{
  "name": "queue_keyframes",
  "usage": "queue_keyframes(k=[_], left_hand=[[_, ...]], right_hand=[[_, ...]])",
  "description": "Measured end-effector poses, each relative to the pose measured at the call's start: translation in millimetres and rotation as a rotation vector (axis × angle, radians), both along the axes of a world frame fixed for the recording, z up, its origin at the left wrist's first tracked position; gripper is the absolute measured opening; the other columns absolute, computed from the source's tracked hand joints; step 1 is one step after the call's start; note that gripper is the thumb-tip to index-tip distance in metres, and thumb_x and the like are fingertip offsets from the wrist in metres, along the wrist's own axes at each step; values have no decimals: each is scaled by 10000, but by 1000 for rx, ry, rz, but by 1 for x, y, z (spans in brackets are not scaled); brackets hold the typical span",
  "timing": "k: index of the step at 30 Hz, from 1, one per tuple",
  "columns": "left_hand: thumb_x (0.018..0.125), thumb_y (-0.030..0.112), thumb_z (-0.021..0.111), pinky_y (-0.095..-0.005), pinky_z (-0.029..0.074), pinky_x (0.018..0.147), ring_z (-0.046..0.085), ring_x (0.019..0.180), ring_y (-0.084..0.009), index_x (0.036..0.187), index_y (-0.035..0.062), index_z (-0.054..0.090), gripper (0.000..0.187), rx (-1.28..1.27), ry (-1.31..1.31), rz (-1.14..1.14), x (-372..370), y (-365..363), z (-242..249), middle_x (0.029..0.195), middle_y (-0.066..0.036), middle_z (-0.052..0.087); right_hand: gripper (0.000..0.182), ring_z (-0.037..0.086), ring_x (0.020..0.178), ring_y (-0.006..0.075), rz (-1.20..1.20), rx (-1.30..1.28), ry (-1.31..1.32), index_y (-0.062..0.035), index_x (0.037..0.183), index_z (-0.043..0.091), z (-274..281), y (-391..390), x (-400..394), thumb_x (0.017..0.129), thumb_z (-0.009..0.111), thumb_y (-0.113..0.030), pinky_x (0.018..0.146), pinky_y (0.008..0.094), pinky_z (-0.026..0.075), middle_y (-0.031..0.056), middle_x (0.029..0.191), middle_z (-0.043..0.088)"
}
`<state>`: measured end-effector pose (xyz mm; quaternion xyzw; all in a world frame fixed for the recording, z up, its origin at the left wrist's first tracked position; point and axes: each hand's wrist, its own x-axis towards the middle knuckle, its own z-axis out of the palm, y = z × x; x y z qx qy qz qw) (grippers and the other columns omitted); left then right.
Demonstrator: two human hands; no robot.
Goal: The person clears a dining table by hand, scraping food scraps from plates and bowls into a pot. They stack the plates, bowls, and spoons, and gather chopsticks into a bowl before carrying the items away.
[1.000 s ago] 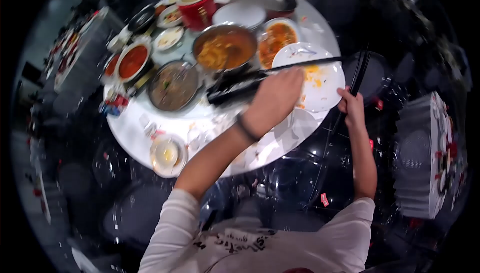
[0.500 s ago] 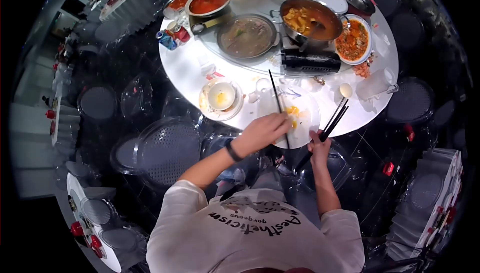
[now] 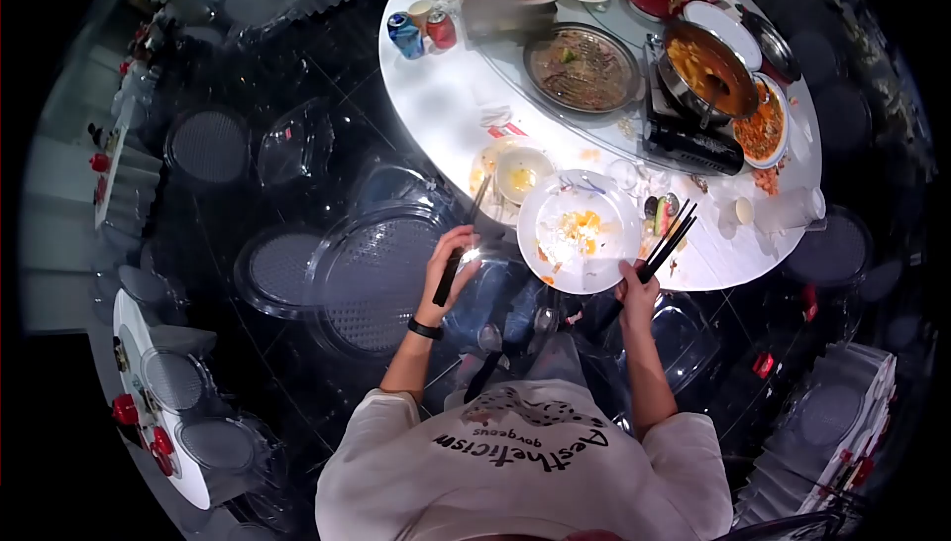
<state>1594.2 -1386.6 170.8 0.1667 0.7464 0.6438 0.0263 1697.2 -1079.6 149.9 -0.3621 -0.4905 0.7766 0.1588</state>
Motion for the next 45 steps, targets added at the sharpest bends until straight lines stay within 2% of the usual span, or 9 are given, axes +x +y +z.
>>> queue_keyframes(k=[6, 17, 19, 23, 27, 32, 35, 40, 45], left_hand=[[980, 168, 417, -353, 481, 891, 599, 1058, -297, 929, -46, 563, 264, -21, 217, 350, -21, -17, 1, 1204, -178, 489], [920, -3, 422, -361, 467, 930, 585, 1083, -314, 966, -57, 546, 143, -218, 332, 433, -4, -65, -12, 1230, -209, 516], [856, -53, 489, -350, 473, 919, 589, 1078, -318, 999, -32, 539, 154, -227, 355, 395, -10, -68, -7, 1224, -190, 532], [796, -41, 579, -371, 487, 845, 580, 1012, -348, 993, -8, 548, 202, -356, 390, 303, -30, -70, -9, 1177, -163, 541], [778, -7, 636, -353, 486, 780, 568, 937, -318, 989, 1, 557, 226, -383, 472, -4, -49, -39, -26, 1085, -146, 538], [841, 127, 613, -371, 473, 830, 562, 993, -323, 1134, 50, 556, 308, -323, 275, -555, -33, 18, -16, 1141, -172, 551], [824, 57, 593, -397, 432, 894, 543, 984, -329, 1140, 33, 570, 318, -226, 144, -337, -34, 28, -24, 1089, -161, 560], [861, 51, 604, -293, 546, 681, 611, 766, -185, 1137, 4, 421, 333, 328, -766, 281, -70, 33, -181, 936, -119, 582], [839, -8, 577, -302, 589, 643, 637, 803, -196, 1166, 18, 405, 371, 410, -829, 284, -84, 65, -191, 974, -125, 586]], right_hand=[[205, 370, 387, 70, 72, 16, -84, -97, 762, 467, -18, -44, -45, 807, 662, -52, 350, 233, 281, -32, 572, 424], [261, 628, 551, 259, 91, 400, -406, 72, 875, 622, -163, -215, -379, 707, 666, -124, 521, 362, 500, 175, 750, 654], [374, 677, 699, 321, 163, 585, -446, 99, 936, 630, -160, -218, -391, 721, 669, -205, 686, 382, 532, 239, 841, 669], [420, 482, 413, 144, 408, 267, -282, -8, 782, 614, -92, -209, -333, 838, 635, -424, 385, 286, 375, 94, 646, 624], [425, 486, 477, 87, 736, -275, -51, -36, 850, 617, -22, -186, -215, 861, 600, -460, 425, 251, 372, 44, 701, 616], [357, 452, 473, 98, 570, -123, -207, -66, 746, 601, 18, -136, -138, 864, 588, -403, 451, 231, 352, 25, 602, 550], [388, 477, 494, 108, 493, 101, -234, -79, 646, 540, 16, -82, -116, 876, 570, -391, 466, 249, 369, 25, 535, 500], [375, 467, 451, 132, 345, 102, -93, -75, 712, 483, 8, -24, -92, 941, 500, -372, 482, 280, 444, 8, 515, 417], [323, 326, 387, 85, 145, 81, -78, -94, 759, 462, 1, 15, -80, 974, 465, -336, 417, 250, 341, -23, 529, 370]])
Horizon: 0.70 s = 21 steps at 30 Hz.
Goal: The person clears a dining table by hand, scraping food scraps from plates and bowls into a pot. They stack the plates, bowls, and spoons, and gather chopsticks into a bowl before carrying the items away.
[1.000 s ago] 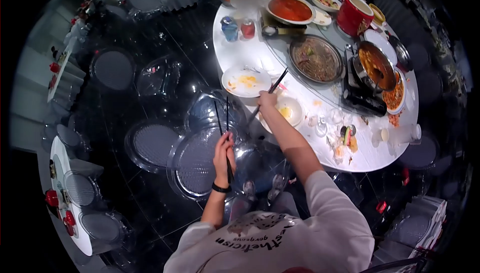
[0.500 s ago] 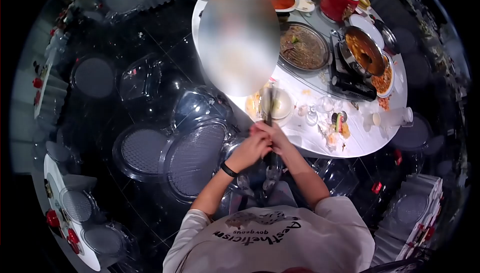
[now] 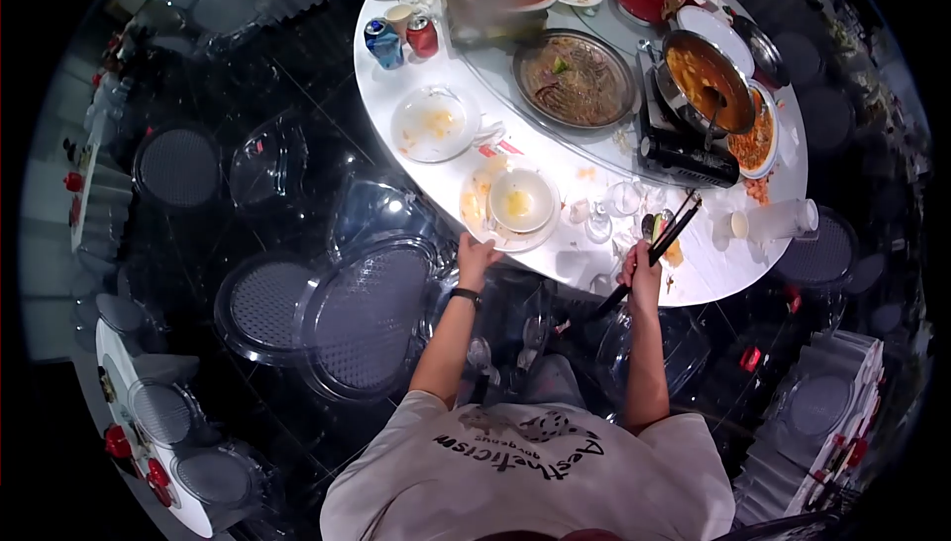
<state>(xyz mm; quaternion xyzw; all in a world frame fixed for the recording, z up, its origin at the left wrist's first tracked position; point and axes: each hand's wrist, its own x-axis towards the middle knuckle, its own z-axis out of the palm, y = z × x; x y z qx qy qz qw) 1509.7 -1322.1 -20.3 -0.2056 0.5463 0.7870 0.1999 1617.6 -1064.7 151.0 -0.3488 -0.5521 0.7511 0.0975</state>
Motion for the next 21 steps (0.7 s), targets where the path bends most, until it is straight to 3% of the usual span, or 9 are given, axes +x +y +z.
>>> queue_keyframes(k=[2, 9, 12, 16, 21], left_hand=[[825, -43, 535, -279, 583, 620, 643, 797, -198, 1184, 27, 407, 388, 50, -39, 68, 0, 7, 11, 986, -124, 591], [814, -47, 483, -241, 565, 530, 657, 744, -196, 1191, 40, 415, 393, 57, -29, 101, -16, 1, 33, 979, -134, 606], [798, -32, 516, -282, 566, 575, 659, 844, -241, 1281, 33, 344, 517, 130, -19, 67, -20, -9, 39, 1054, -155, 598], [816, -40, 486, -255, 569, 561, 656, 765, -192, 1212, 40, 415, 410, 46, -5, 85, -25, -16, 50, 1019, -132, 614], [820, -51, 484, -302, 596, 655, 667, 831, -235, 1163, 30, 454, 354, 151, 58, 123, -48, -39, 48, 1039, -143, 616]], right_hand=[[300, 294, 385, 69, -38, -6, -10, -107, 764, 464, -3, 13, 4, 973, 468, -321, 406, 237, 295, -31, 540, 371], [292, 297, 367, 67, -78, -46, 5, -116, 763, 480, -36, 39, 4, 969, 482, -323, 381, 233, 280, -35, 534, 395], [302, 296, 367, 68, -121, -42, 2, -116, 744, 473, -43, 43, 3, 964, 493, -321, 378, 235, 275, -39, 515, 378], [306, 289, 368, 70, -160, -57, -19, -119, 726, 467, -48, 45, 2, 957, 506, -316, 375, 240, 260, -41, 510, 365], [308, 298, 379, 72, -176, -92, -61, -114, 702, 458, -40, 48, -5, 948, 514, -292, 371, 235, 258, -38, 507, 358]])
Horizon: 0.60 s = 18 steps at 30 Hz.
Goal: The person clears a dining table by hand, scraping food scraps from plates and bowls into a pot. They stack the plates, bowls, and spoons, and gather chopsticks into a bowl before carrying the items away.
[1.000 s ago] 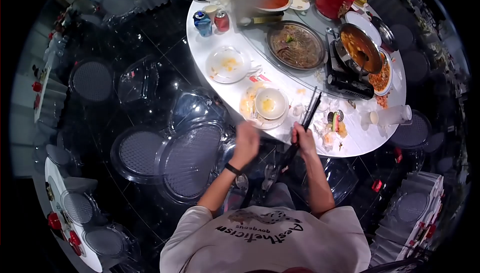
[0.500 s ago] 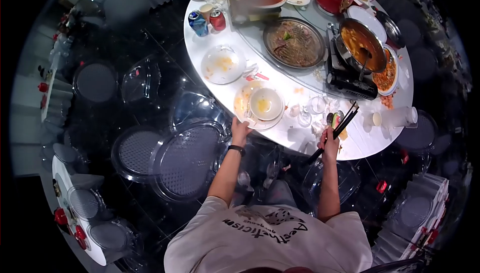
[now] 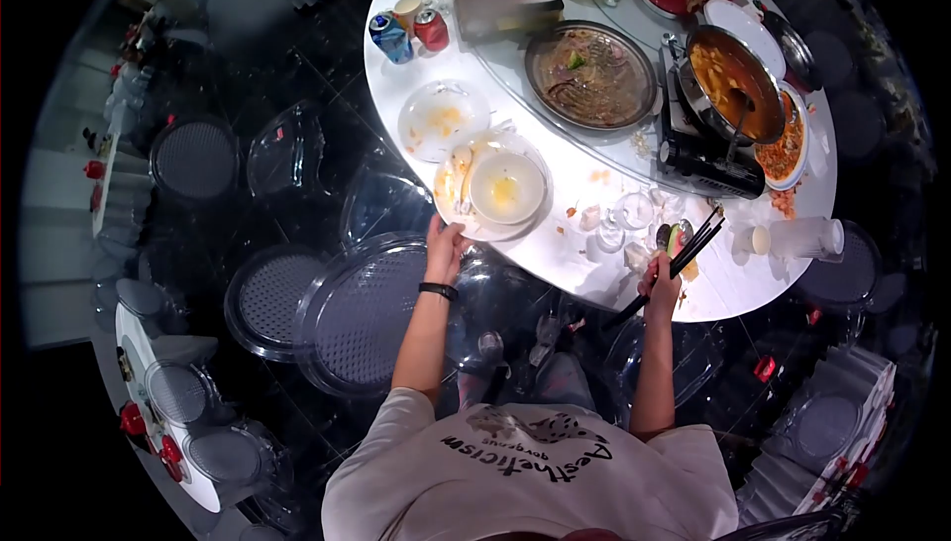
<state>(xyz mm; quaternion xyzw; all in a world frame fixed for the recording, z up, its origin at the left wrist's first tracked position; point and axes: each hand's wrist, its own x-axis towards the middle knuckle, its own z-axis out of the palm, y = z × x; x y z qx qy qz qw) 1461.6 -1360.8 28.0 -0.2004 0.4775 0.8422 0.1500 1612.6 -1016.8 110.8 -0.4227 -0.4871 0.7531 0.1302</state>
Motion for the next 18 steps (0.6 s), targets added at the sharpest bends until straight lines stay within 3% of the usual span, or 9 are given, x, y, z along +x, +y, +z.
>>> queue_keyframes(k=[3, 10, 15, 18], left_hand=[[815, -63, 477, -338, 601, 676, 657, 881, -253, 1161, 21, 448, 357, 36, 37, 74, -32, -6, 14, 1069, -157, 601], [799, -64, 482, -374, 601, 677, 639, 896, -302, 1158, 17, 436, 371, -15, 98, 104, -131, -32, -21, 1082, -177, 573], [794, -47, 493, -268, 587, 523, 657, 711, -254, 1137, -6, 436, 350, -48, 59, 161, -165, -27, -24, 940, -180, 603], [809, -25, 501, -260, 573, 489, 650, 649, -246, 1115, -36, 414, 318, -156, 98, 167, -176, -28, -26, 887, -176, 591]], right_hand=[[298, 296, 373, 68, -4, 8, 11, -88, 723, 483, 0, 0, -4, 944, 521, -285, 355, 228, 244, -35, 506, 359], [216, 294, 343, 44, -29, 121, -51, -73, 864, 573, -2, -5, -21, 923, 567, -281, 323, 219, 204, -51, 509, 381], [129, 301, 349, 43, -46, 151, 2, -121, 872, 544, 6, -8, -30, 902, 600, -234, 327, 209, 202, -56, 499, 377], [114, 289, 353, 46, -43, 186, 23, -120, 932, 531, -7, -3, -30, 909, 592, -213, 334, 210, 202, -56, 496, 365]])
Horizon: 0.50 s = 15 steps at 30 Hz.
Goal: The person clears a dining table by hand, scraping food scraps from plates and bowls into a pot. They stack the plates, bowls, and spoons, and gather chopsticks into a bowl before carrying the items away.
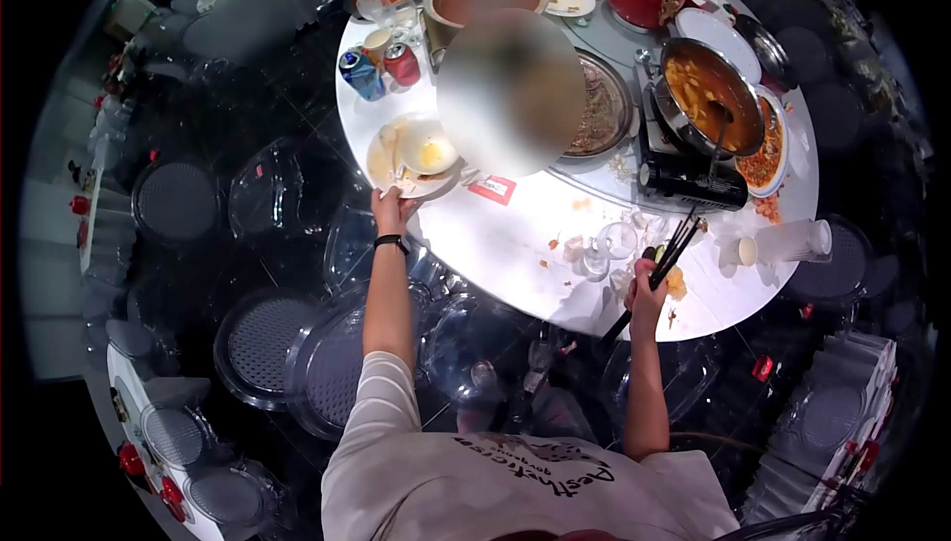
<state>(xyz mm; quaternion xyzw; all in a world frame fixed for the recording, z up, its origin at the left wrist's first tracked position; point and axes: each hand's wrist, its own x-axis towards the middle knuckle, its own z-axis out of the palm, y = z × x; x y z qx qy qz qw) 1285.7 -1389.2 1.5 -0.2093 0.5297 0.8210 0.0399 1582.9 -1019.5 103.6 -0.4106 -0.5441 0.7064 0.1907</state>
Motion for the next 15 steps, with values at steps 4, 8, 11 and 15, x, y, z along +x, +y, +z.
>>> queue_keyframes(k=[4, 8, 11, 15], left_hand=[[786, -30, 544, -291, 570, 485, 645, 643, -240, 1038, -41, 408, 287, -227, -80, 27, -3, 10, 12, 915, -184, 582], [702, -24, 642, -324, 531, 456, 618, 608, -232, 1050, -45, 415, 416, -522, -122, 203, -9, 8, 12, 893, -176, 580], [705, 11, 650, -322, 526, 468, 609, 572, -227, 824, -46, 551, 165, -479, -249, -37, -23, -13, -6, 748, -147, 610], [779, 0, 573, -402, 523, 682, 599, 820, -293, 1031, -52, 518, 263, -85, -302, -142, -33, -21, -13, 964, -180, 591]], right_hand=[[208, 319, 355, 53, 37, 75, -44, -82, 1016, 529, -9, 6, -13, 888, 630, -212, 336, 213, 228, -33, 562, 440], [372, 356, 352, 63, 139, 162, -161, -28, 1143, 505, -15, 8, -34, 876, 641, -248, 335, 218, 247, 22, 589, 522], [348, 434, 396, 96, 251, 240, -264, -23, 1124, 548, -28, 15, -44, 862, 608, -245, 393, 250, 335, 59, 625, 584], [291, 560, 488, 159, 277, 447, -343, -19, 1029, 613, -107, 50, -33, 822, 594, -222, 517, 294, 457, 94, 662, 640]])
